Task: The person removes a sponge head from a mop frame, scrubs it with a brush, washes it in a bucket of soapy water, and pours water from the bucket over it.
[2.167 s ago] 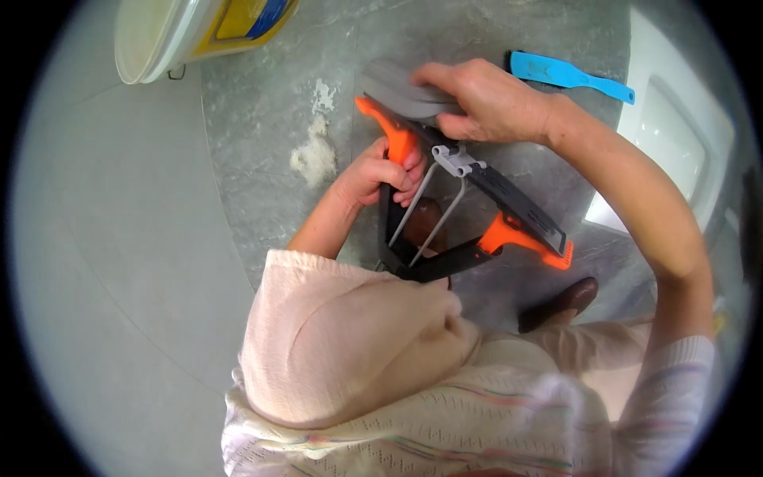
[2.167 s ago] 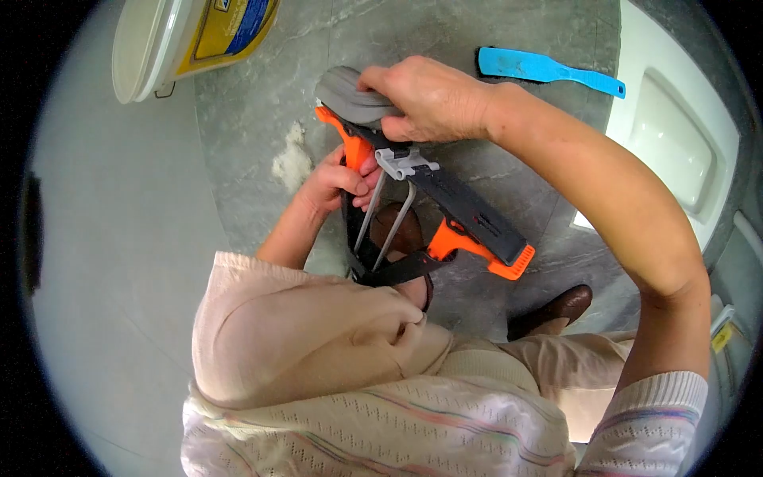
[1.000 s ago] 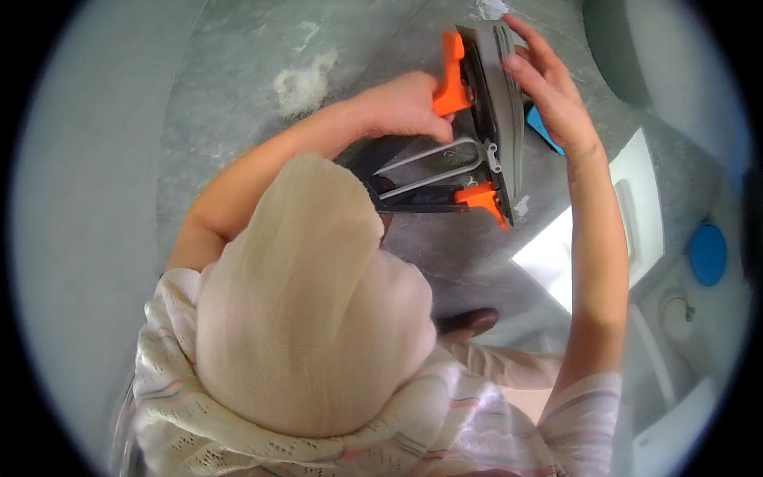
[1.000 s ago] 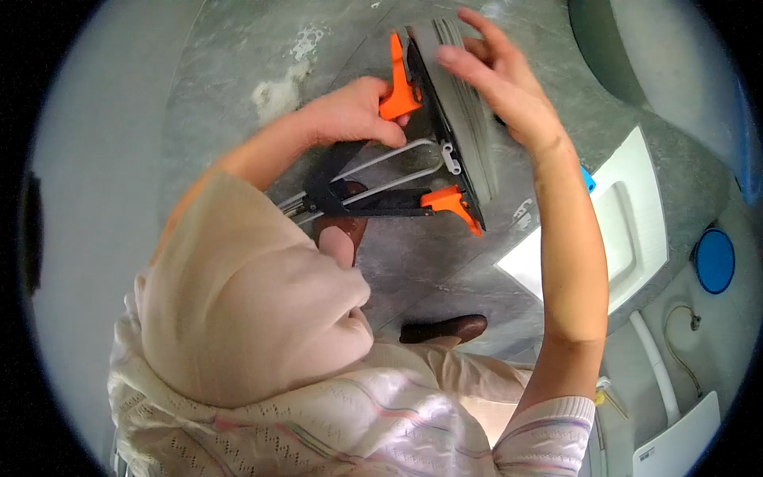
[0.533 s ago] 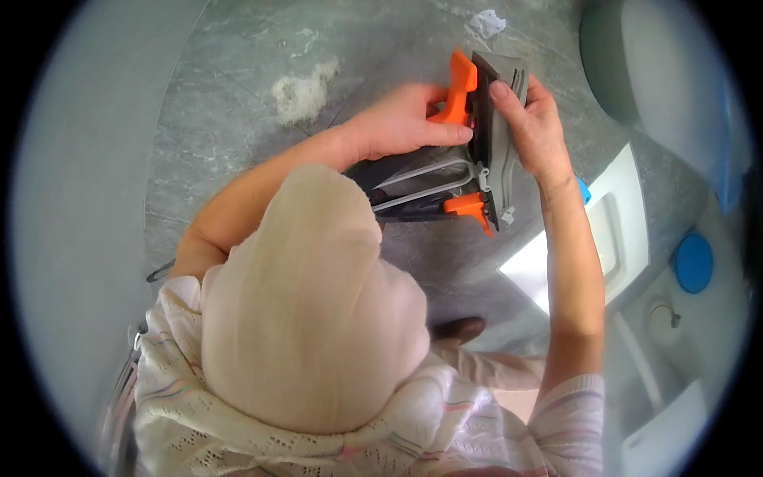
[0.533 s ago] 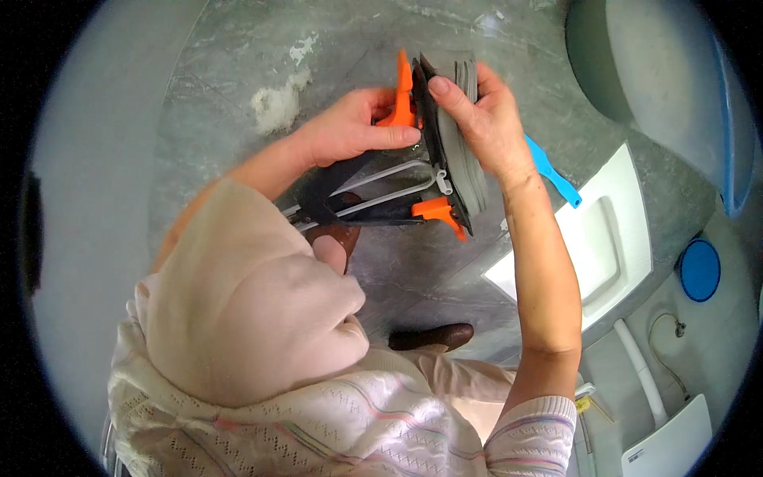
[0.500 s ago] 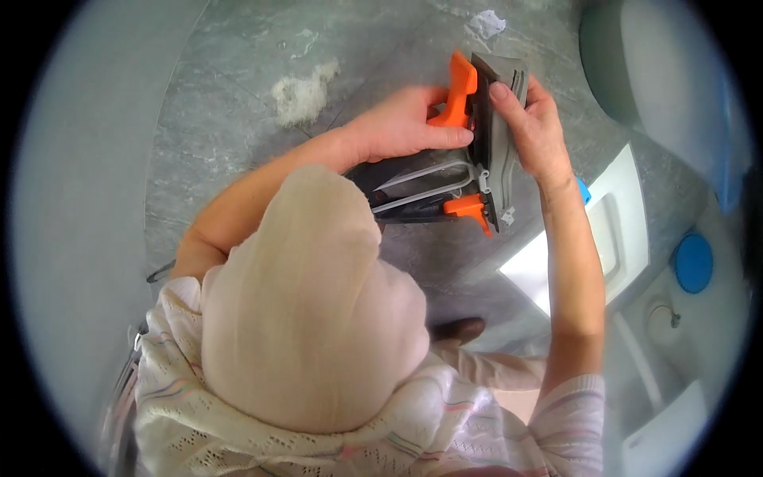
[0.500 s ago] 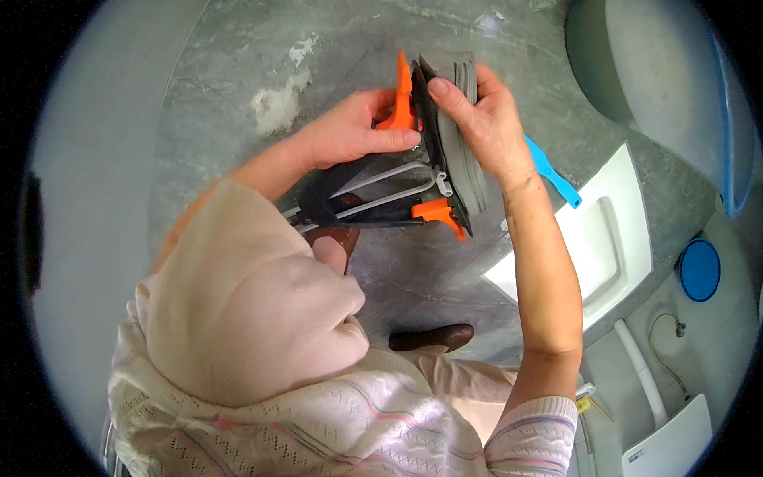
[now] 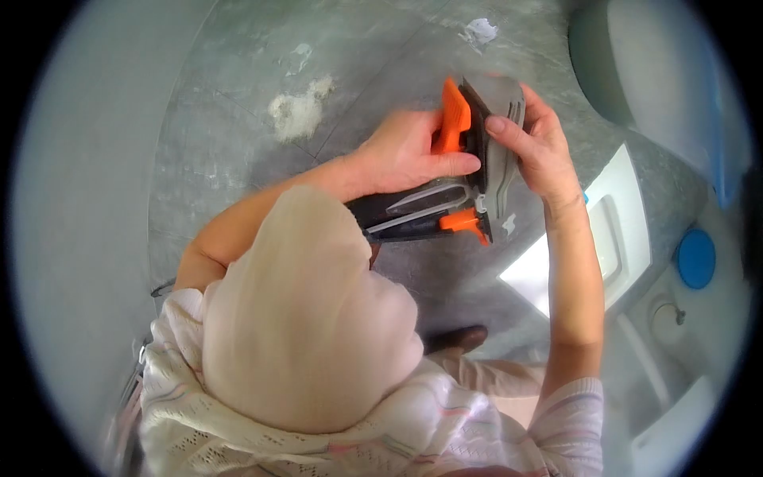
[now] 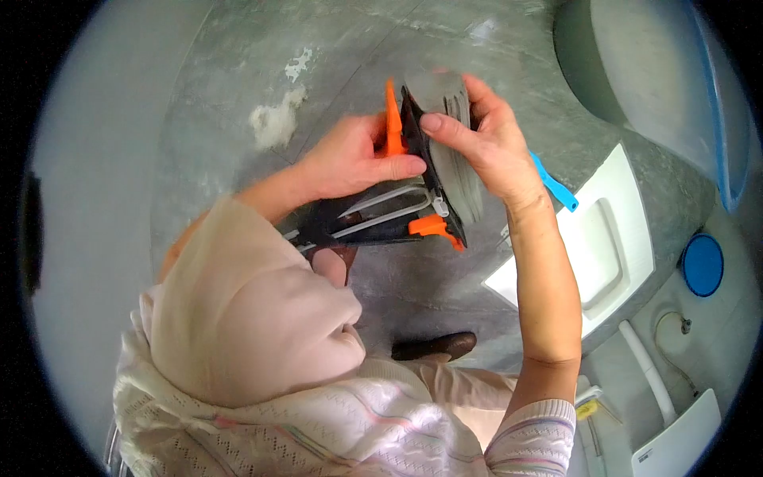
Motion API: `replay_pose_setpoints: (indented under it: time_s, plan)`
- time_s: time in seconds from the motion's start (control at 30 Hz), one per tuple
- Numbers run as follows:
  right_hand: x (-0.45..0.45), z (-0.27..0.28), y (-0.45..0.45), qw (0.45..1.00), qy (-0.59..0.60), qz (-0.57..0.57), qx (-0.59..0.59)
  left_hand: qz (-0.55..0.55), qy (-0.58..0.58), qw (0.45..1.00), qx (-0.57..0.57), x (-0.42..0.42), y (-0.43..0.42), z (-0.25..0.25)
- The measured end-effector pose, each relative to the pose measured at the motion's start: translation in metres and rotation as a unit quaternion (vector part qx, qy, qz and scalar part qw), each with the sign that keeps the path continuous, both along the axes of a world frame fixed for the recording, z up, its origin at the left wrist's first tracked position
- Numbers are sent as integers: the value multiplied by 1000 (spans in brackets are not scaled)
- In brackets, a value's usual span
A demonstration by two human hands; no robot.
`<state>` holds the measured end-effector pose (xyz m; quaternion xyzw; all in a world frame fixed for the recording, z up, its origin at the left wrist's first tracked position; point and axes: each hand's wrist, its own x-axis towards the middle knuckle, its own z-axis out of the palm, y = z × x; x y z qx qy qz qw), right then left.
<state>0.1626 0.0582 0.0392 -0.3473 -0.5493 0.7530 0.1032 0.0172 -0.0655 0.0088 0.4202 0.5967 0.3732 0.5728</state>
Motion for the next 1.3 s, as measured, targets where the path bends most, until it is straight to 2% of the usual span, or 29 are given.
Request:
replay_pose_setpoints:
  time_s: [0.23, 0.33, 0.63, 0.73, 0.83, 1.0, 1.07, 1.2, 1.3]
  plan:
    - [3, 4, 0, 998, 14, -5, -60, 3, -43, 999, -6, 3, -8, 6]
    - [5, 1, -1, 998, 34, 11, -54, 16, -76, 997, -7, 6, -11, 3]
    - [4, 0, 0, 997, 54, 48, -25, 29, -60, 998, 18, 5, -13, -7]
    - [1, -2, -2, 997, 47, 57, 21, 43, -101, 994, 19, 6, -15, -15]
    - [-3, 6, 2, 990, -8, 130, 49, 16, -76, 997, -5, 5, -14, -12]
    - [-5, -9, 5, 987, -7, 123, 101, 38, -87, 996, 0, 4, -13, -13]
    - [-4, -12, 8, 984, -6, 130, 120, 42, -99, 992, -59, 2, -12, -12]
    - [-2, -26, 11, 991, 28, 124, 42, 31, -138, 984, -112, -11, -5, -20]
    - [18, -53, 1, 990, 1, 140, 10, 38, -168, 977, -126, -24, -3, -29]
